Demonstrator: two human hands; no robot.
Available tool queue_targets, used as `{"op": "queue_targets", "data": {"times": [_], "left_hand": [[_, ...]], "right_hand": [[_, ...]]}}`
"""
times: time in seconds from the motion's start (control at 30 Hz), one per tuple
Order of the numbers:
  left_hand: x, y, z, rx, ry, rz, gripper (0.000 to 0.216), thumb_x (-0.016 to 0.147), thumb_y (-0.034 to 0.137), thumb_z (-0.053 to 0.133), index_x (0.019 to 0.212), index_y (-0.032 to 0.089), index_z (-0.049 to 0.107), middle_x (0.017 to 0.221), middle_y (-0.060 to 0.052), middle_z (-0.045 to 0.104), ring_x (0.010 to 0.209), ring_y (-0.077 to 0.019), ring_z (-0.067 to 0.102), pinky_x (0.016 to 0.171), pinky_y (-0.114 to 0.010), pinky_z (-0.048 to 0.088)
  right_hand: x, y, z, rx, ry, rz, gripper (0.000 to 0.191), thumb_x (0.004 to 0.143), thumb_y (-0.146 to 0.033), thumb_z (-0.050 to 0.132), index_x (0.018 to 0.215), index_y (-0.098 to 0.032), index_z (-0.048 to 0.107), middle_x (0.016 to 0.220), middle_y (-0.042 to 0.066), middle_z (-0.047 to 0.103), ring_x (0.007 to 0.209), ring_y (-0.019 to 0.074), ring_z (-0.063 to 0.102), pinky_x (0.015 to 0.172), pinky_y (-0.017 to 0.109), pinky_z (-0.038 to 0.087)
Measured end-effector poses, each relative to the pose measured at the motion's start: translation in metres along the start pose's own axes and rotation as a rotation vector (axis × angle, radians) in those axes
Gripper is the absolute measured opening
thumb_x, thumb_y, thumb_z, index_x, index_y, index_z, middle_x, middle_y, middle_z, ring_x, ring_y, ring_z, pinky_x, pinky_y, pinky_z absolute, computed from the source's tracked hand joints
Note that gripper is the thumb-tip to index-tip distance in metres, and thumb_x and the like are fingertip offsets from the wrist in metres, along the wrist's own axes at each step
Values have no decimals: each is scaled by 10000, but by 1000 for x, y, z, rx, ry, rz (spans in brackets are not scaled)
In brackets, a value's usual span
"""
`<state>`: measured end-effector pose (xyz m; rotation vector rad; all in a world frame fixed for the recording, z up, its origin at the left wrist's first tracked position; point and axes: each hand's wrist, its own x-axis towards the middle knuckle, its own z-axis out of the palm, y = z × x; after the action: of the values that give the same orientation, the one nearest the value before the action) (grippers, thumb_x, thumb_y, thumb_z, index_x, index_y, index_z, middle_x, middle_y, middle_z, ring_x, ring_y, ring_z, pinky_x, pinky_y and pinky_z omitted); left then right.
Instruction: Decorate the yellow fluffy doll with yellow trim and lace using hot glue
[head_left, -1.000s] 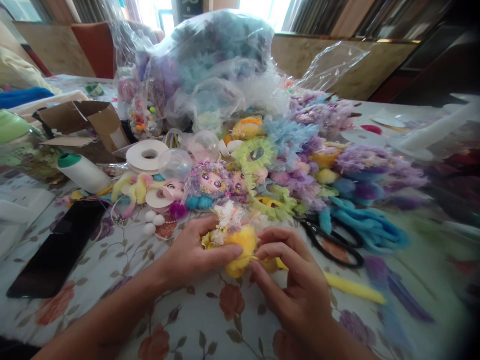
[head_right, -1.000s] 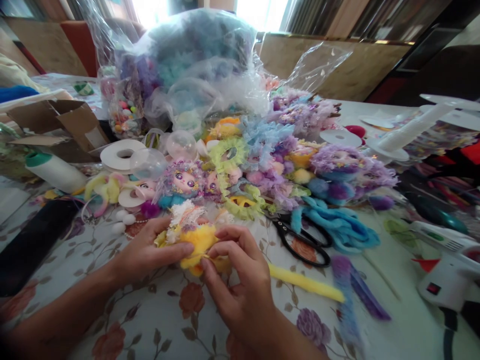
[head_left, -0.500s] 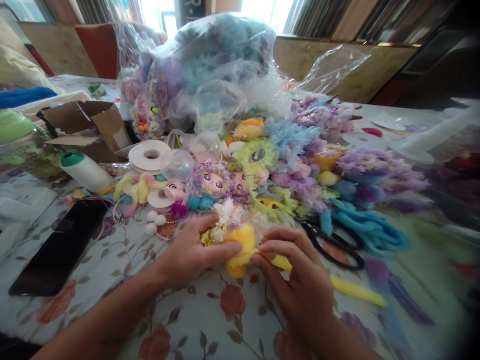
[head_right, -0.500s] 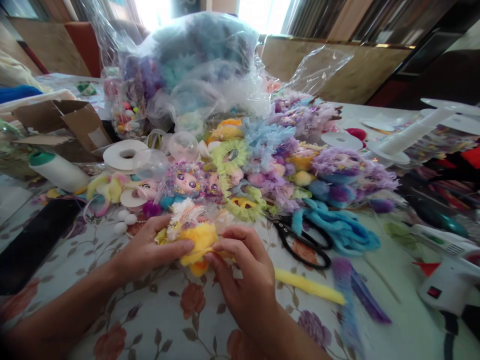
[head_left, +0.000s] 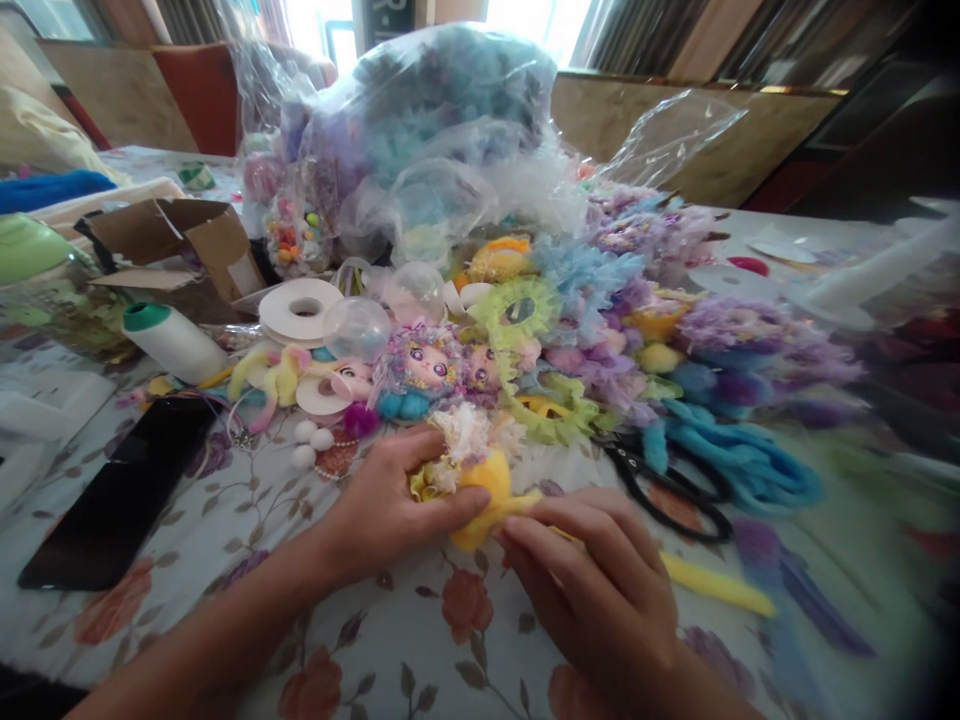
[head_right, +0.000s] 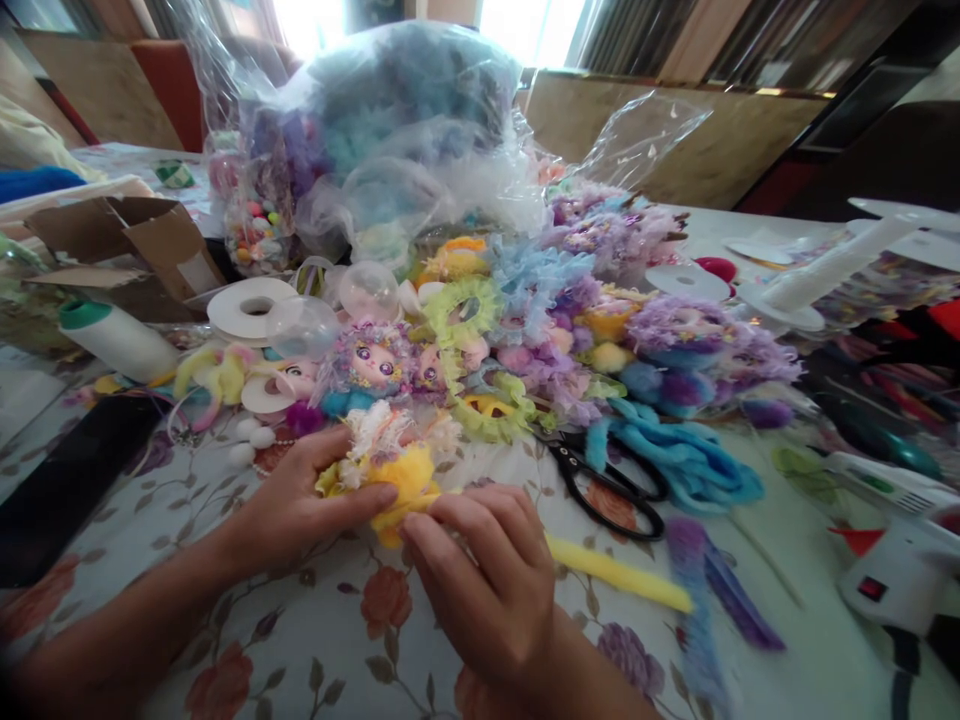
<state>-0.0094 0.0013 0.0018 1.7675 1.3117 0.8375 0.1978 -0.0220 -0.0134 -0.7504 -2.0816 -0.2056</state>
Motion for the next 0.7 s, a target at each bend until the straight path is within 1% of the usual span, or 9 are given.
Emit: {"op": "queue_targets", "data": {"times": [0.07, 0.13, 0.3, 0.4, 0.53, 0.7], "left_hand": [[0, 1, 1, 1, -3, 14, 404, 801, 476, 686, 648, 189, 447, 683, 35, 447, 656, -135, 443, 606, -280, 338], [0, 2, 1, -1, -8, 21, 414, 798, 467, 690, 636, 191, 428, 675, 37, 433, 647, -132, 433, 603, -282, 330], [0, 2, 2, -11, -27, 9, 394, 798, 486, 682, 655, 188, 466, 688, 27, 458, 658, -143, 443, 609, -292, 332], [0, 2, 2, -18, -35, -6, 375, 796, 480, 682, 671, 187, 485, 699, 21, 477, 668, -148, 454, 614, -295, 335], [0, 3, 2, -24, -36, -15, 386, 792, 481, 686, 665, 189, 468, 694, 25, 466, 665, -144, 448, 614, -292, 334], [0, 3, 3, -37, -44, -25, 390, 795, 482, 683, 665, 190, 459, 699, 26, 463, 677, -146, 452, 622, -292, 337]], "right_hand": [[-3, 0, -1, -38, -28, -58, 138, 855, -78, 642, 946, -172, 684, 819, 62, 679, 783, 193, 606, 691, 347, 508], [-5, 1, -1, -69, -39, -82, 143, 878, -96, 623, 966, -185, 692, 826, 56, 682, 797, 191, 604, 698, 346, 502], [-5, 3, 1, -100, -39, -122, 133, 872, -71, 629, 953, -152, 696, 811, 66, 682, 795, 186, 587, 701, 347, 489], [-1, 2, 1, -126, -40, -153, 123, 892, -89, 608, 922, -174, 692, 798, 54, 696, 781, 178, 596, 690, 337, 493], [0, 2, 0, -159, -46, -200, 124, 897, -92, 596, 896, -170, 692, 775, 53, 698, 763, 177, 596, 689, 339, 484], [-3, 2, 1, -147, -46, -195, 117, 884, -86, 599, 896, -155, 692, 782, 66, 687, 775, 191, 595, 690, 353, 476]]}}
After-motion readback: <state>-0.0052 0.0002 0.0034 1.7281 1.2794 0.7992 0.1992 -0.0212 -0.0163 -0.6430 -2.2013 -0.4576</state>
